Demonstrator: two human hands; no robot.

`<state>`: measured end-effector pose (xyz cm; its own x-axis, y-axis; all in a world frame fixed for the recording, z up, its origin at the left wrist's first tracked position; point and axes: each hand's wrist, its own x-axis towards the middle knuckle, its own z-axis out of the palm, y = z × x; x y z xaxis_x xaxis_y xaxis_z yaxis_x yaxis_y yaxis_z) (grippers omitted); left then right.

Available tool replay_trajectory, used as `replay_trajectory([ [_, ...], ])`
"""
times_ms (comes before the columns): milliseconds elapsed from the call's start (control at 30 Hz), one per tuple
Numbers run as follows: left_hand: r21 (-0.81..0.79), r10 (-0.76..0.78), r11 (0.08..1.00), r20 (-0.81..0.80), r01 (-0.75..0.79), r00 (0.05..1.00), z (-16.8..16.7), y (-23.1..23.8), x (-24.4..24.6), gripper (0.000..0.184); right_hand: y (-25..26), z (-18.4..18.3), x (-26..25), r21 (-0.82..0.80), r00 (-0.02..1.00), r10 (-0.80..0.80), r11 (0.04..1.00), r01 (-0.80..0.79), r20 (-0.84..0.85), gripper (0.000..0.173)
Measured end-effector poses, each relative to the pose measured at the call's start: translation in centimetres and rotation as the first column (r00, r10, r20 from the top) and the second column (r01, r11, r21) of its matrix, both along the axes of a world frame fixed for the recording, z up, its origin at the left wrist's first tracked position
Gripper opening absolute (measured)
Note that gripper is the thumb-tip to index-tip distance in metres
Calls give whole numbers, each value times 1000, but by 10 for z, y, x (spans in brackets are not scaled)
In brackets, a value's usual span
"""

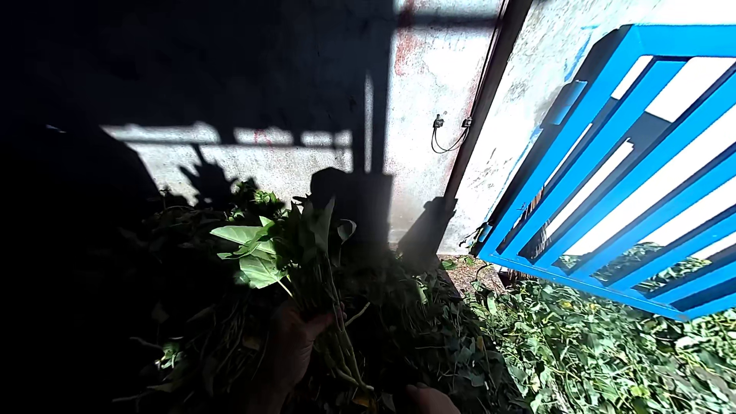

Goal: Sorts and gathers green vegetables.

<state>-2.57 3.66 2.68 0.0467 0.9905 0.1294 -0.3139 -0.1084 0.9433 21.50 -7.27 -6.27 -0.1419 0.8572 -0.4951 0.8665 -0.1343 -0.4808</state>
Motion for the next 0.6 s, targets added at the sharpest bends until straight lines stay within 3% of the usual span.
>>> replay_trajectory([
  [67, 24, -17, 1000, -83, 19, 996, -5, -2, 9, 30, 13, 18, -7, 345, 963, -94, 921, 181, -253, 35],
  [100, 32, -26, 999, -118, 30, 993, -8, -5, 14, 31, 20, 29, -18, 440, 912, -102, 851, 287, -397, 37],
  [200, 52, -43, 997, -195, 54, 980, -16, -11, 24, 33, 44, 51, -54, 581, 802, -64, 655, 483, -594, 41],
  [300, 47, -18, 999, -198, 28, 980, -20, -9, 23, 32, 58, 50, -70, 644, 761, 1, 534, 548, -649, 18],
  [433, -14, -17, 1000, -190, 14, 982, -17, -10, 20, 34, 59, 50, -73, 542, 652, 31, 586, 602, -758, 15],
  [600, -154, -8, 988, -95, -6, 995, -12, -11, 21, 33, 47, 60, -78, 97, 181, -61, 656, 748, -982, 17],
])
